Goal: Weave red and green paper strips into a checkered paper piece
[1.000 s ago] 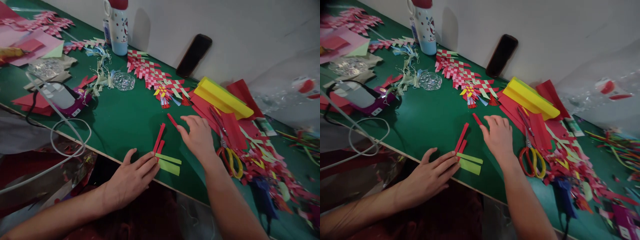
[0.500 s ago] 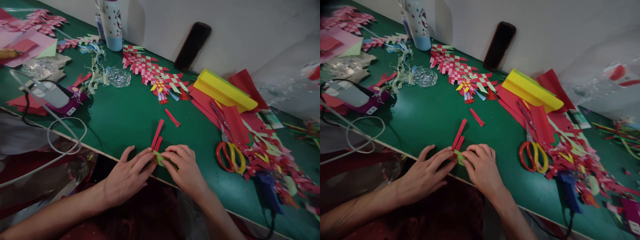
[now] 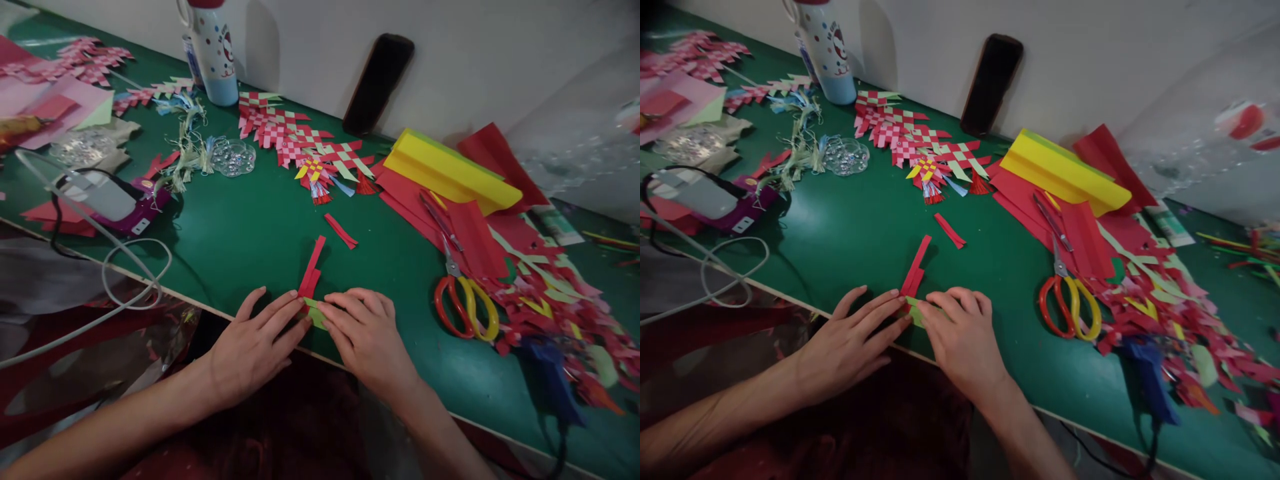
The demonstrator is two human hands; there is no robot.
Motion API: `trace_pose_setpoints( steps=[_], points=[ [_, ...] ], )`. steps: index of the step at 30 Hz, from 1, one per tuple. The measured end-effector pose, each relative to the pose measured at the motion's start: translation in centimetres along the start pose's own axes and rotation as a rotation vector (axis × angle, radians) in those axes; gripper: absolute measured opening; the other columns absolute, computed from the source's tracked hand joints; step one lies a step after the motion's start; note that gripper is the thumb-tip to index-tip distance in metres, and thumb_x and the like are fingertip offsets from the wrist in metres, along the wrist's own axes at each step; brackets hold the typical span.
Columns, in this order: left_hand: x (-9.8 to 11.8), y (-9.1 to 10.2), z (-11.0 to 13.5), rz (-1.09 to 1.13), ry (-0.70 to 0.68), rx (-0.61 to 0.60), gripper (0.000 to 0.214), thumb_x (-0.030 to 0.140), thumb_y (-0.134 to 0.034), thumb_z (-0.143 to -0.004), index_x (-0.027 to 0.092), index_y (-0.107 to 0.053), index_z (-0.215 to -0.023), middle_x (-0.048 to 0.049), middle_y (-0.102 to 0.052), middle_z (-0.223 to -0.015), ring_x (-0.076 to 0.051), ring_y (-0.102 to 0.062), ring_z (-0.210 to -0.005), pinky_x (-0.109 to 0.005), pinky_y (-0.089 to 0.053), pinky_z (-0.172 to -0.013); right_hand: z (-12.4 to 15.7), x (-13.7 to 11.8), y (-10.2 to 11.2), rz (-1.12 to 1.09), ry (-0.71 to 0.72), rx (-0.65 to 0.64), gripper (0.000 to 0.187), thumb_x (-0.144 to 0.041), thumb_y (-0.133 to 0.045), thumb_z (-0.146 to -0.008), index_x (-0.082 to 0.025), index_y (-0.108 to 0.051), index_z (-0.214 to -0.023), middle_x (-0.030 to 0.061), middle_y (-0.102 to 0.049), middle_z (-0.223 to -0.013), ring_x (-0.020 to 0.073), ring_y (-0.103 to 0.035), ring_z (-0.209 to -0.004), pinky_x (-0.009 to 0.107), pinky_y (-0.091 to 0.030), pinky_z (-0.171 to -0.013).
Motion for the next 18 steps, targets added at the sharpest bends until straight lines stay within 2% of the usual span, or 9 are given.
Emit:
trace_pose_setpoints(
  steps=[8,11,16,18],
  points=[
    [-0.4,-0.1,-0.1,0.014,-0.012,-0.021,0.057,0.04,-0.066,-0.086,0.023,-0.048,-0.137,-0.0066,-0.049,-0.146,-0.022,-0.037,-0.14,-0.045,0.007,-0.12,0.6,0.2,-0.4,0.019,0.035,0.013,0.025,-0.019,-0.055,-0.093,-0.025,-0.068,-0.113,0.0018,-0.07,-0.116,0.023,-0.05,-0.104,0.04,-0.036,-0.091],
    [-0.3,-0.1,-0.2,0.005,-0.039,0.008,0.057,0.045,-0.064,-0.088,0.022,-0.047,-0.138,-0.006,-0.05,-0.145,-0.02,-0.037,-0.14,-0.043,0.007,-0.121,0.8,0.1,-0.4,0.021,0.025,0.034,0.024,-0.018,-0.053,-0.093,-0.025,-0.069,-0.111,0.0018,-0.07,-0.113,0.0227,-0.051,-0.103,0.04,-0.036,-0.09],
    [-0.4,-0.8,-0.4,-0.032,-0.074,0.052,0.056,0.053,-0.061,-0.087,0.026,-0.05,-0.135,-0.0024,-0.052,-0.144,-0.017,-0.041,-0.136,-0.038,-0.002,-0.122,1.1,0.3,-0.4,-0.006,0.0,0.093,0.026,-0.017,-0.054,-0.092,-0.029,-0.068,-0.11,0.0007,-0.07,-0.112,0.0204,-0.053,-0.101,0.038,-0.039,-0.088],
    [-0.5,-1.0,-0.4,-0.048,-0.09,0.107,0.053,0.054,-0.059,-0.089,0.027,-0.052,-0.133,-0.0002,-0.054,-0.142,-0.016,-0.043,-0.135,-0.037,0.003,-0.122,1.0,0.2,-0.2,-0.016,0.012,0.066,0.026,-0.018,-0.056,-0.091,-0.029,-0.067,-0.112,0.0008,-0.07,-0.112,0.0201,-0.053,-0.1,0.038,-0.04,-0.087]
  ],
)
Point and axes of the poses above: each hand's wrist, its own z-axis away from the middle knuckle, its own y-axis out of the back of the hand, x = y × z, the point moved 5 cm from there along -z, towards the middle knuckle
